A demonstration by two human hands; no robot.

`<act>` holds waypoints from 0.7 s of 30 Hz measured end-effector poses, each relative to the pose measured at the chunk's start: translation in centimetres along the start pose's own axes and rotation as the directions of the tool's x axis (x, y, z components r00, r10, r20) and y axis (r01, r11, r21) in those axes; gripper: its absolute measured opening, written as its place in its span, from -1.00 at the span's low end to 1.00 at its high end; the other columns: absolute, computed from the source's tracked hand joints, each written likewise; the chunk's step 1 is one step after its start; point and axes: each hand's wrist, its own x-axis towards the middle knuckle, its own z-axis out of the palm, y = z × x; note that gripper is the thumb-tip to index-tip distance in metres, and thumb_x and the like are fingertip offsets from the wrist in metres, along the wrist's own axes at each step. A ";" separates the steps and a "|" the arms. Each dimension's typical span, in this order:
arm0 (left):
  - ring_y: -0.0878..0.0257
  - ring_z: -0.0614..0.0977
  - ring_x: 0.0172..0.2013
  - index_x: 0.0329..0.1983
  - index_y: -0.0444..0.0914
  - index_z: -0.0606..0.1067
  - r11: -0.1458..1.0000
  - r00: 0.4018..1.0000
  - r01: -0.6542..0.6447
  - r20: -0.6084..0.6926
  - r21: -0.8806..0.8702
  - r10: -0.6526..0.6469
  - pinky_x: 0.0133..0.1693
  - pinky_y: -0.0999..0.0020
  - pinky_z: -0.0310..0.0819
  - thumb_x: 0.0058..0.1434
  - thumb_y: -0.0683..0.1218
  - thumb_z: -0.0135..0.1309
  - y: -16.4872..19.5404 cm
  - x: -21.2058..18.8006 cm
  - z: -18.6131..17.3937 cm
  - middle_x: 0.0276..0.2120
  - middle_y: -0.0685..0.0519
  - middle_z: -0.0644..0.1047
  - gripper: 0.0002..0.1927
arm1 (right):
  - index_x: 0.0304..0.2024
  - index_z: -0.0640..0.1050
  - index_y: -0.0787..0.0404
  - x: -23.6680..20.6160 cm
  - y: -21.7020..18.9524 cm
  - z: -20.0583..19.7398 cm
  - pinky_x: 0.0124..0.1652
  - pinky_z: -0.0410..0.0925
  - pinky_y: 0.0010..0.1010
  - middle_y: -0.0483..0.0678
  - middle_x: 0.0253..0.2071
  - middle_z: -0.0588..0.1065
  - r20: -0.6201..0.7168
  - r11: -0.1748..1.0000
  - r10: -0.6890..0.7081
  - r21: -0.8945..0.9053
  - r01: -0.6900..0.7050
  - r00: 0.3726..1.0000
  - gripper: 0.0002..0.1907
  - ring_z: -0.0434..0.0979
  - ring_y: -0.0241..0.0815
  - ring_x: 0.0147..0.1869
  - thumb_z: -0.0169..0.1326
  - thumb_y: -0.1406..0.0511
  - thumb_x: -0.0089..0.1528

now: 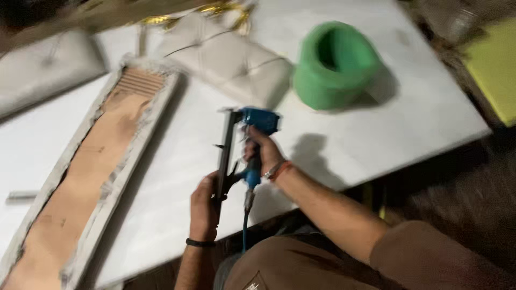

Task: The person attaches white tufted upholstery fabric to a long wooden furniture panel, using a pneumatic nail gun to fasten the fabric edge along the frame. They trim excess fabric with scissors, flip the panel over, and continue stapling the fabric on the reverse side.

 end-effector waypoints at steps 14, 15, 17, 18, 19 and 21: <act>0.18 0.47 -0.43 -0.37 -0.34 0.48 0.909 0.788 0.416 0.482 0.040 -0.382 -0.35 0.35 0.30 0.50 0.30 -0.39 0.7 -1.1 -3.8 -0.51 -0.03 0.49 -0.29 | 0.10 0.47 0.24 -17.6 8.8 5.5 -0.28 0.45 -0.30 -0.09 -0.42 0.57 0.078 0.971 -0.233 0.077 0.227 0.969 -0.34 0.56 -0.17 -0.40 0.32 0.08 0.04; 0.16 0.46 -0.42 -0.39 -0.35 0.49 0.914 0.758 0.398 0.532 0.080 -0.377 -0.33 0.33 0.30 0.49 0.30 -0.41 0.5 -1.4 -4.0 -0.52 -0.05 0.50 -0.27 | 0.15 0.47 0.27 -18.6 9.2 5.3 -0.27 0.43 -0.32 -0.10 -0.48 0.51 0.152 0.967 -0.252 0.066 0.244 0.956 -0.33 0.52 -0.19 -0.42 0.33 0.09 0.08; 0.18 0.46 -0.41 -0.38 -0.34 0.50 0.921 0.723 0.360 0.579 0.152 -0.378 -0.31 0.32 0.32 0.48 0.30 -0.42 0.2 -1.9 -4.3 -0.51 -0.03 0.49 -0.27 | 0.21 0.46 0.32 -19.8 10.1 4.9 -0.26 0.39 -0.34 -0.14 -0.54 0.43 0.213 0.953 -0.303 0.071 0.295 0.929 -0.33 0.46 -0.23 -0.43 0.33 0.12 0.16; 0.19 0.45 -0.41 -0.37 -0.34 0.51 0.925 0.709 0.335 0.598 0.180 -0.374 -0.31 0.32 0.32 0.48 0.30 -0.43 0.0 -2.4 -4.3 -0.51 -0.02 0.48 -0.27 | 0.23 0.45 0.34 -20.4 10.8 4.7 -0.26 0.38 -0.35 -0.16 -0.54 0.41 0.198 0.940 -0.340 0.083 0.330 0.919 -0.34 0.43 -0.26 -0.44 0.32 0.14 0.19; 0.19 0.46 -0.42 -0.38 -0.34 0.51 0.915 0.689 0.366 0.612 0.171 -0.389 -0.31 0.32 0.33 0.48 0.31 -0.43 -0.2 -2.8 -4.2 -0.52 -0.02 0.48 -0.26 | 0.24 0.45 0.36 -20.8 11.3 4.6 -0.27 0.36 -0.35 -0.18 -0.55 0.40 0.189 0.929 -0.369 0.093 0.357 0.910 -0.35 0.41 -0.28 -0.45 0.31 0.15 0.22; 0.19 0.46 -0.44 -0.39 -0.34 0.51 0.894 0.659 0.423 0.628 0.144 -0.413 -0.33 0.33 0.33 0.48 0.31 -0.44 -0.7 -3.8 -4.1 -0.53 -0.02 0.47 -0.25 | 0.23 0.46 0.38 -21.4 12.2 4.2 -0.29 0.35 -0.34 -0.18 -0.55 0.38 0.176 0.918 -0.397 0.069 0.391 0.901 -0.37 0.39 -0.28 -0.47 0.29 0.16 0.23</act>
